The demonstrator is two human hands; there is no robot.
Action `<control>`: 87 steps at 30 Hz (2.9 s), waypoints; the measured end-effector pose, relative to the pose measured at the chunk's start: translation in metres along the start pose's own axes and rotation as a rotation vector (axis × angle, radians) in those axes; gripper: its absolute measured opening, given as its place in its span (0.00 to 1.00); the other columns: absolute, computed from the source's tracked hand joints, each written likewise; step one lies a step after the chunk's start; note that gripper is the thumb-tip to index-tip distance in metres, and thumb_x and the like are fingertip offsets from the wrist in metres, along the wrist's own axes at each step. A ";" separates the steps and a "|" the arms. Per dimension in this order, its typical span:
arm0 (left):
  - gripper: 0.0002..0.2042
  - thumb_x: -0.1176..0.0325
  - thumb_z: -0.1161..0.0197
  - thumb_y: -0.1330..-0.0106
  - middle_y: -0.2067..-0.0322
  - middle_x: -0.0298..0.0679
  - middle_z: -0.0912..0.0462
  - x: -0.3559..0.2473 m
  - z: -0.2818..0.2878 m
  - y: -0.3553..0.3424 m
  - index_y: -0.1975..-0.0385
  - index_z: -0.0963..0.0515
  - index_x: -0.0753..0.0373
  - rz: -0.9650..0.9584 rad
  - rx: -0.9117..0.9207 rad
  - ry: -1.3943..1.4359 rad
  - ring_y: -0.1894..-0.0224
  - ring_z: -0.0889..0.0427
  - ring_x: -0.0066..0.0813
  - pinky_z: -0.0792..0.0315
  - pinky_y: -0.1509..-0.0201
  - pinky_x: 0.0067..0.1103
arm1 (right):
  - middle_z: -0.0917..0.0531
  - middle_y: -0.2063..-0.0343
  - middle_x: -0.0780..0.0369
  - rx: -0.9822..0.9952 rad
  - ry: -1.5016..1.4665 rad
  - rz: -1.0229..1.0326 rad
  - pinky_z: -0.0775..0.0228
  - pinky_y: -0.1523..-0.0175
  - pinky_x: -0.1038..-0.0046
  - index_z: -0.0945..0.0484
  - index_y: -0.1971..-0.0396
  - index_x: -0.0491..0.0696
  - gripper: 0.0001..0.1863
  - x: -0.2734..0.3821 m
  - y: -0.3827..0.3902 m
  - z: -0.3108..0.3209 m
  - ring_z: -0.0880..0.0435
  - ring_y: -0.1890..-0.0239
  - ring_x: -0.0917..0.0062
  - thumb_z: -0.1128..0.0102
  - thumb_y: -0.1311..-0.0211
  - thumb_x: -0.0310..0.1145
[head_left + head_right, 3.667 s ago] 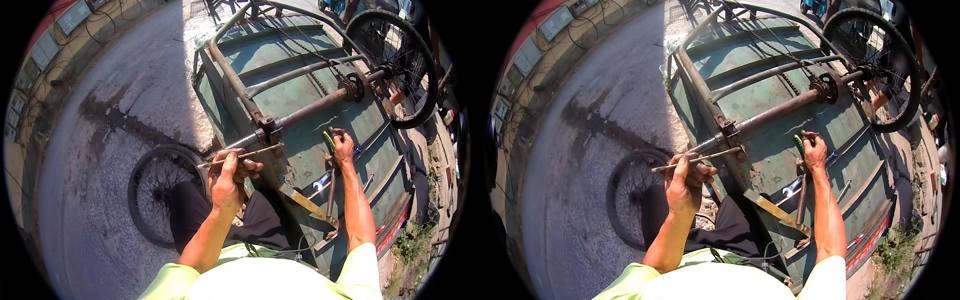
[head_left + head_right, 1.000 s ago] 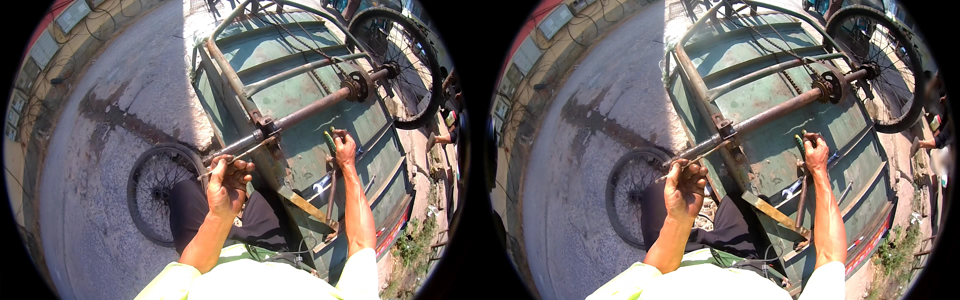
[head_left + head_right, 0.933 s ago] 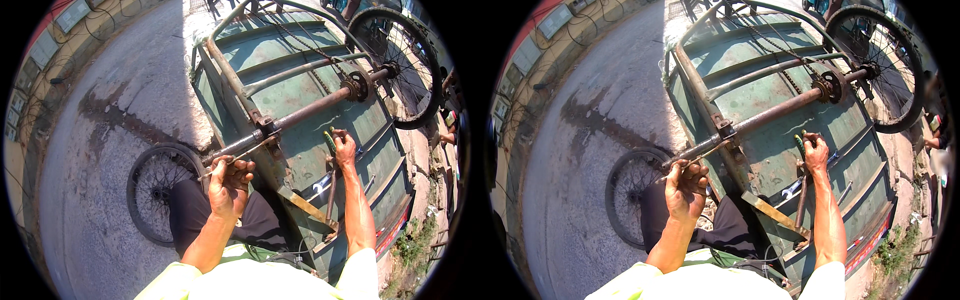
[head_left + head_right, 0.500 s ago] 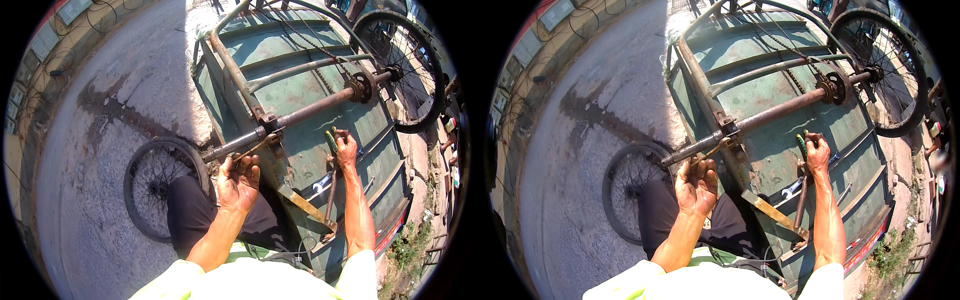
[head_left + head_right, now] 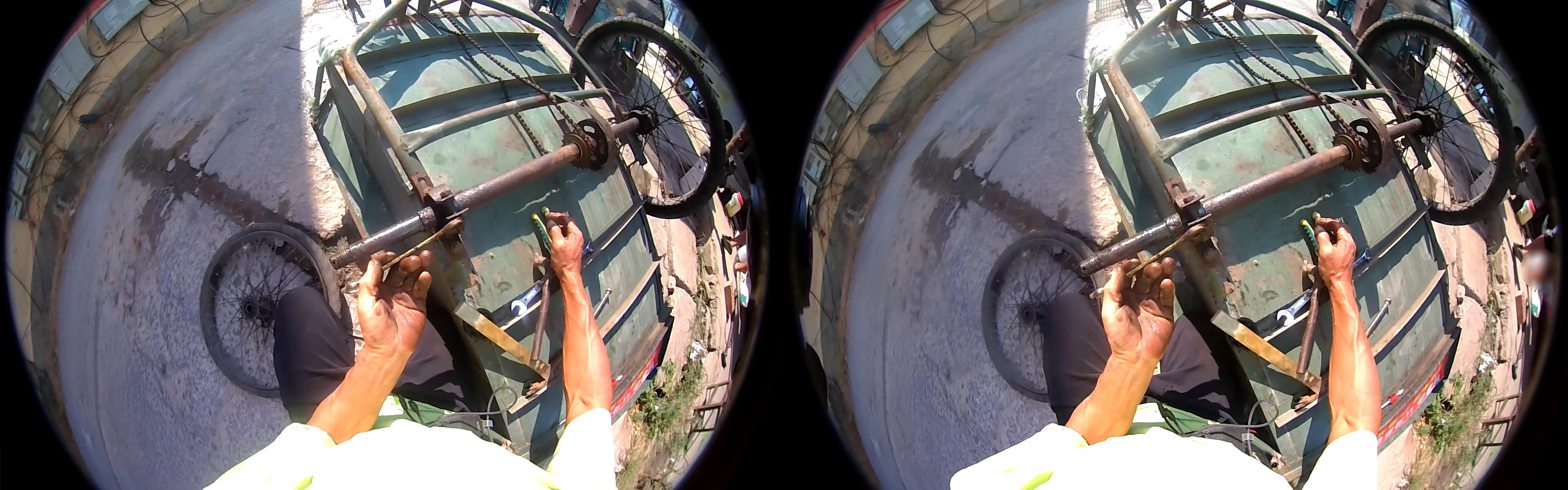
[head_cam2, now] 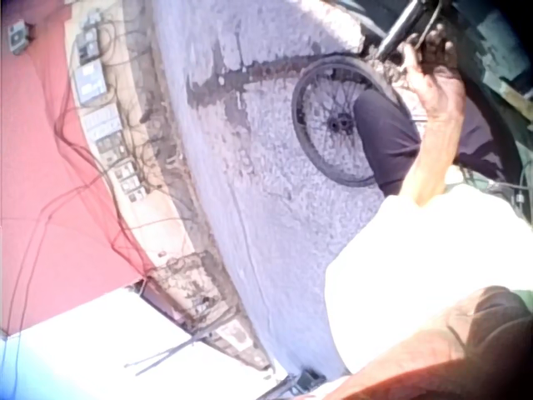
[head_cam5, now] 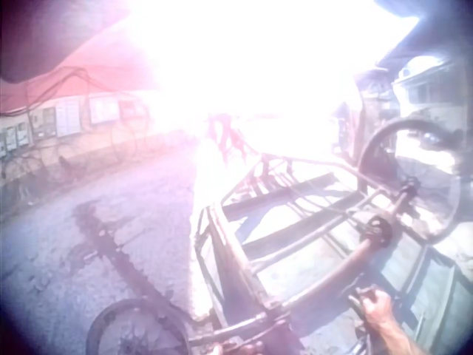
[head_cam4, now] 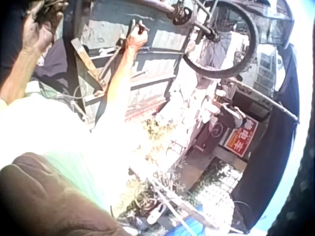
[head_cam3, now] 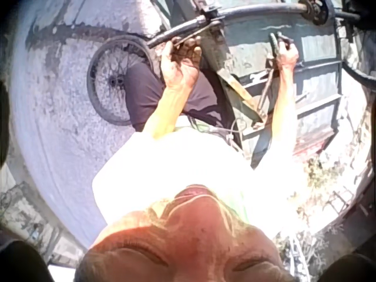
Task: The person uses a hammer and a metal rod to tap and adjust a component on the rear axle of a bicycle frame. The bicycle is positioned upside down on a green metal cart, and the person repeatedly strikes the axle area while holding the rod in place.
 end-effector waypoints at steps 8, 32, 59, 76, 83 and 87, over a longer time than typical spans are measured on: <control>0.11 0.63 0.47 0.24 0.71 0.47 0.15 -0.024 -0.062 0.004 0.61 0.23 0.64 -0.349 0.076 -0.659 0.62 0.12 0.43 0.16 0.60 0.29 | 0.13 0.61 0.57 -0.012 0.001 0.036 0.24 0.50 0.69 0.16 0.60 0.43 0.13 -0.001 0.000 0.001 0.14 0.58 0.68 0.40 0.40 0.33; 0.08 0.66 0.36 0.31 0.78 0.41 0.17 0.000 -0.191 0.002 0.63 0.21 0.64 -0.367 0.665 -1.360 0.71 0.13 0.26 0.20 0.66 0.23 | 0.13 0.63 0.52 -0.033 0.017 -0.003 0.24 0.50 0.66 0.16 0.61 0.41 0.15 -0.010 0.000 0.002 0.14 0.59 0.62 0.42 0.43 0.35; 0.18 0.59 0.53 0.23 0.59 0.50 0.13 0.018 0.004 -0.004 0.55 0.17 0.65 0.124 0.044 0.195 0.45 0.19 0.50 0.18 0.46 0.35 | 0.13 0.63 0.57 -0.034 -0.026 0.046 0.25 0.50 0.70 0.15 0.60 0.43 0.14 -0.002 0.001 0.004 0.15 0.58 0.69 0.42 0.42 0.33; 0.15 0.60 0.54 0.23 0.67 0.51 0.14 -0.028 -0.048 0.003 0.57 0.24 0.65 -0.222 0.117 -0.471 0.56 0.14 0.51 0.16 0.56 0.33 | 0.13 0.63 0.56 -0.043 -0.024 0.057 0.24 0.50 0.68 0.16 0.61 0.43 0.14 -0.005 -0.002 0.001 0.14 0.59 0.67 0.42 0.43 0.34; 0.21 0.58 0.53 0.26 0.61 0.52 0.13 0.011 0.001 0.000 0.56 0.17 0.68 0.102 0.034 0.144 0.44 0.21 0.53 0.17 0.50 0.34 | 0.13 0.63 0.57 -0.018 -0.019 0.041 0.25 0.50 0.68 0.16 0.60 0.43 0.14 -0.006 -0.001 0.001 0.15 0.58 0.67 0.42 0.42 0.33; 0.20 0.61 0.50 0.30 0.60 0.54 0.14 0.025 0.019 -0.012 0.57 0.17 0.70 0.205 0.022 0.298 0.42 0.22 0.52 0.17 0.49 0.34 | 0.13 0.63 0.57 -0.012 -0.026 0.035 0.25 0.49 0.69 0.16 0.60 0.43 0.14 -0.004 -0.001 0.002 0.15 0.58 0.68 0.42 0.42 0.33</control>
Point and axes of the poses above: each hand's wrist, its own y-axis away from the middle knuckle, its own z-axis out of the back of the hand, x = y × z, the point moved 6 cm from there along -y, towards the middle knuckle
